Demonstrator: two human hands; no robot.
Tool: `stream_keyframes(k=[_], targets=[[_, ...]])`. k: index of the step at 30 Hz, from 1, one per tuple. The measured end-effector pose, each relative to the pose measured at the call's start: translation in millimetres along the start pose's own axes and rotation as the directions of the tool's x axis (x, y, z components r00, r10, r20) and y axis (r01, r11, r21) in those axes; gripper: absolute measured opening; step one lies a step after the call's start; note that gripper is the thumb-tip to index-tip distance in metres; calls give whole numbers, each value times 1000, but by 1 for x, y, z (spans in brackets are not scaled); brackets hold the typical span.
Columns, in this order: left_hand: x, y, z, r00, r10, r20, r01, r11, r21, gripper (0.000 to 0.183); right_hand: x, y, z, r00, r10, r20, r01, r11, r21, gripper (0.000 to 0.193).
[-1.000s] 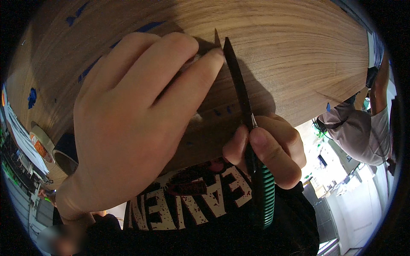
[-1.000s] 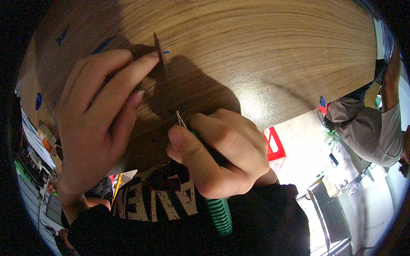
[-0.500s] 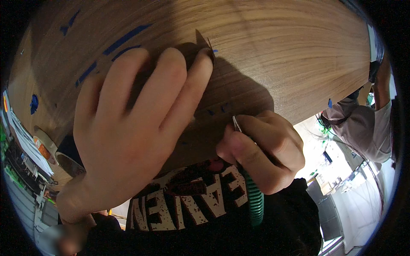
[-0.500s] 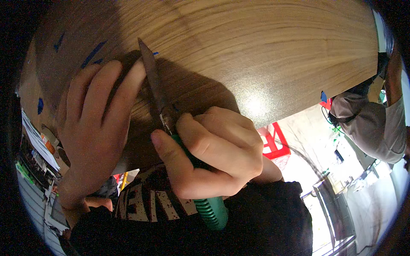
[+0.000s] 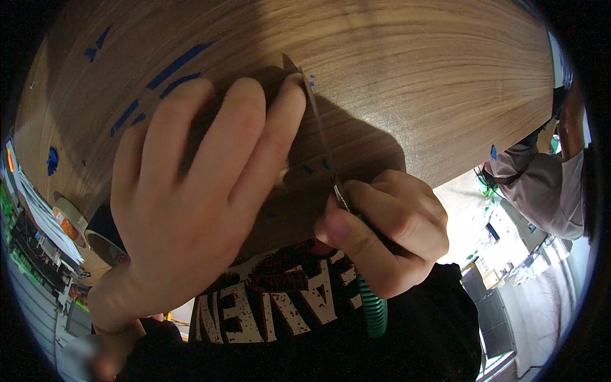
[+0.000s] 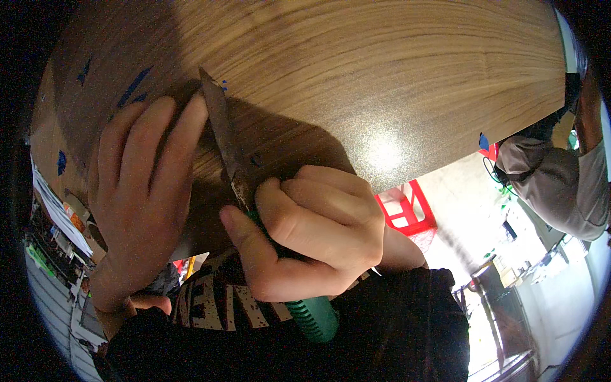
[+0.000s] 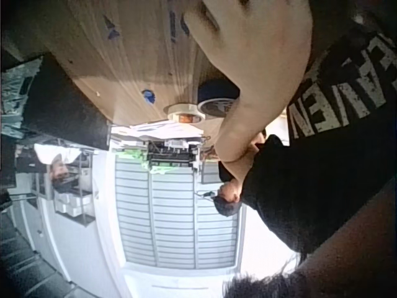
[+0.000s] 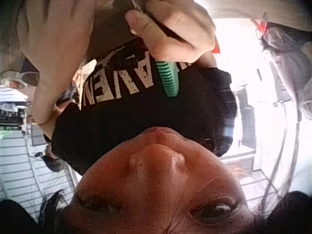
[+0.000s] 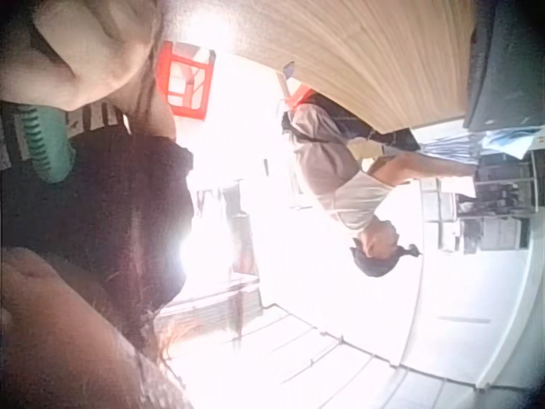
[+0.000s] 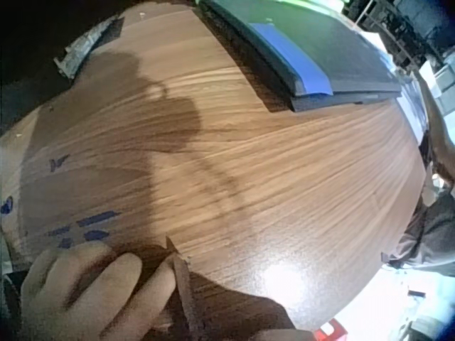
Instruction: The person uses a utility knife to cut pieces of blue tape from a desk, picks them up by hand, and applies them to the surface of a black laptop.
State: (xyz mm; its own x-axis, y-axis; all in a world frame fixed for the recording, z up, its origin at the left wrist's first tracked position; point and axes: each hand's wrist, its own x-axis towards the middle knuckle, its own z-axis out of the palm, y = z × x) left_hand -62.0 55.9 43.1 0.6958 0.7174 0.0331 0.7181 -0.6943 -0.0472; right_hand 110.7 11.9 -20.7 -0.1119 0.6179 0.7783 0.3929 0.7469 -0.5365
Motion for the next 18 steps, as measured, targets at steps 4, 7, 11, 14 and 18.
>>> stream_keyframes(k=[4, 7, 11, 14, 18], targets=[[0, -1, -1, 1000, -20, 10, 21, 999, -39, 43, 0, -1, 2, 1000, 2, -20, -2, 1000, 5, 23], [2, -2, -2, 1000, -23, 11, 24, 997, -70, 41, 1, -3, -1, 1000, 20, -10, -20, 1000, 8, 23], [5, -7, -2, 998, -42, 38, 48, 985, -165, 39, 0, -5, -6, 995, 58, 77, -60, 998, 22, 25], [10, -19, 7, 999, -47, 1, 44, 930, -364, 35, -4, -5, -7, 991, 126, 47, -121, 988, -101, 26], [7, -19, 9, 993, -108, -40, 73, 861, -504, 27, -9, 0, -6, 986, 150, -70, -152, 988, -16, 27]])
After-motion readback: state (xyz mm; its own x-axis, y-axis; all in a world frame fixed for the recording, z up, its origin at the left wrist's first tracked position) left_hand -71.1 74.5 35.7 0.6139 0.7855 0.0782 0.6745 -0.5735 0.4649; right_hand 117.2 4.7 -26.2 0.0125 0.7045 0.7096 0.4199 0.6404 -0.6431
